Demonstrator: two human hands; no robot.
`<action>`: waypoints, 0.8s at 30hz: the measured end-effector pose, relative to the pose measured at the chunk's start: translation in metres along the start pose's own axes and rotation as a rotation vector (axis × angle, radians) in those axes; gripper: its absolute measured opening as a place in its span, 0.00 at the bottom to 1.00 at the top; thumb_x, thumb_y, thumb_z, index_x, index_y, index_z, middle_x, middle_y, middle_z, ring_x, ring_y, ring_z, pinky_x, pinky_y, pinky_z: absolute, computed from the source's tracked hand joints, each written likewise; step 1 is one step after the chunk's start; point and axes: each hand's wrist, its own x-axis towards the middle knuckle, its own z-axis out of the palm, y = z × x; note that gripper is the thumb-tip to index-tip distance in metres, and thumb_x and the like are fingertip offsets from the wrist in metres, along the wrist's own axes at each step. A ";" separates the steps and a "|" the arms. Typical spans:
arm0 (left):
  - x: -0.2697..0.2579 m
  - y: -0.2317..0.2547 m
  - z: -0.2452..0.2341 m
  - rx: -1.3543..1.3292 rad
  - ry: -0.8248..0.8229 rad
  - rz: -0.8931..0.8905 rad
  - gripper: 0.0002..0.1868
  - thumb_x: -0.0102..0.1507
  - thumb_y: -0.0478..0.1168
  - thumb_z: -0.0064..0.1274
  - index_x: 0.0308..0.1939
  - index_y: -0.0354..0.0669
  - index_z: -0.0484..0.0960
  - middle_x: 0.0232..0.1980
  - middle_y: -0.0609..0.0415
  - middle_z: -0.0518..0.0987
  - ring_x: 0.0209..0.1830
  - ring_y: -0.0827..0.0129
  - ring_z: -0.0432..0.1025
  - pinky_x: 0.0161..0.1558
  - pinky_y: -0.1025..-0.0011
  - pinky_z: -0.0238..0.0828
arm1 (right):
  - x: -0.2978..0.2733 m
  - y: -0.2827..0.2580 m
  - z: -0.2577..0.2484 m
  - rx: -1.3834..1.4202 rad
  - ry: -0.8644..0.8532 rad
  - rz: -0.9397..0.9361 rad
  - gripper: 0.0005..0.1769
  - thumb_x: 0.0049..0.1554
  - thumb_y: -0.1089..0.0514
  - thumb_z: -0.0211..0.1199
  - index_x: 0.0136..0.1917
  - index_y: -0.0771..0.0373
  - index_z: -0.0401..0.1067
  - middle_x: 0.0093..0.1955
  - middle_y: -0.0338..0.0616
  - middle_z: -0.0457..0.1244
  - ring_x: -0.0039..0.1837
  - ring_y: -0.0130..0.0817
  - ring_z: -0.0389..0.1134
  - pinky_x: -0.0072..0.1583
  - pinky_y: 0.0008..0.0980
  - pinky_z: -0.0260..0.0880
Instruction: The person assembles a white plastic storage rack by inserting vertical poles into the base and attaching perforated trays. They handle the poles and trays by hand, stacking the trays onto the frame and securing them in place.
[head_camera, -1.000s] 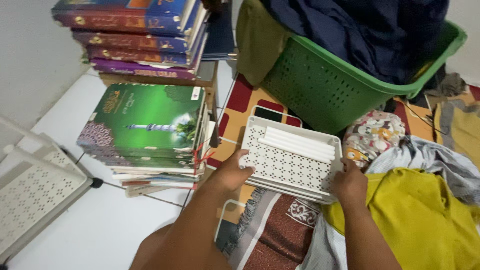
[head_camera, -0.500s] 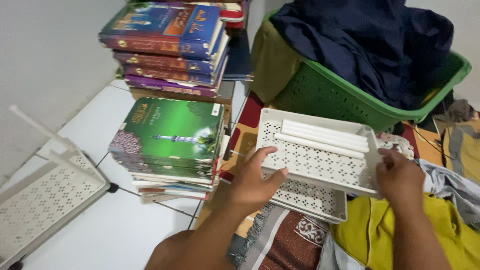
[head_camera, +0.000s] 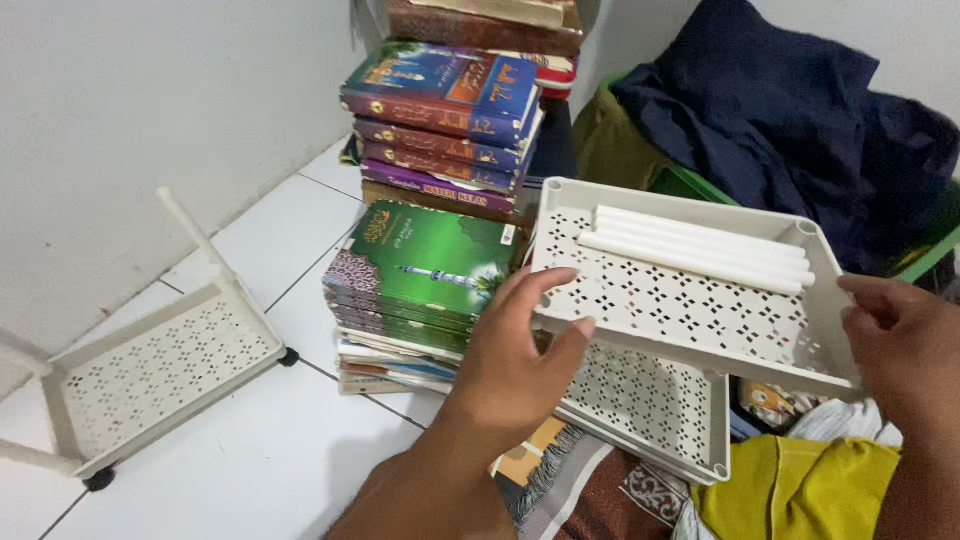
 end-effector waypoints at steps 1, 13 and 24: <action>-0.003 0.004 -0.007 0.006 0.030 0.001 0.28 0.64 0.47 0.55 0.66 0.41 0.72 0.64 0.45 0.74 0.66 0.58 0.71 0.65 0.60 0.67 | 0.001 -0.006 0.000 -0.022 0.024 0.006 0.19 0.62 0.67 0.63 0.66 0.68 0.76 0.54 0.63 0.70 0.49 0.46 0.73 0.48 0.41 0.74; -0.061 0.009 -0.143 -0.171 0.494 -0.148 0.21 0.64 0.43 0.55 0.60 0.40 0.79 0.56 0.47 0.83 0.49 0.71 0.78 0.45 0.72 0.79 | -0.031 -0.185 -0.012 0.138 -0.138 -0.079 0.19 0.61 0.61 0.66 0.66 0.58 0.79 0.52 0.53 0.72 0.48 0.39 0.75 0.53 0.37 0.72; -0.164 -0.008 -0.272 -0.213 0.733 -0.492 0.33 0.59 0.47 0.55 0.68 0.44 0.71 0.66 0.56 0.74 0.48 0.74 0.76 0.38 0.67 0.74 | -0.104 -0.352 0.028 0.329 -0.391 -0.158 0.19 0.59 0.59 0.64 0.64 0.54 0.78 0.54 0.47 0.73 0.50 0.35 0.75 0.51 0.37 0.74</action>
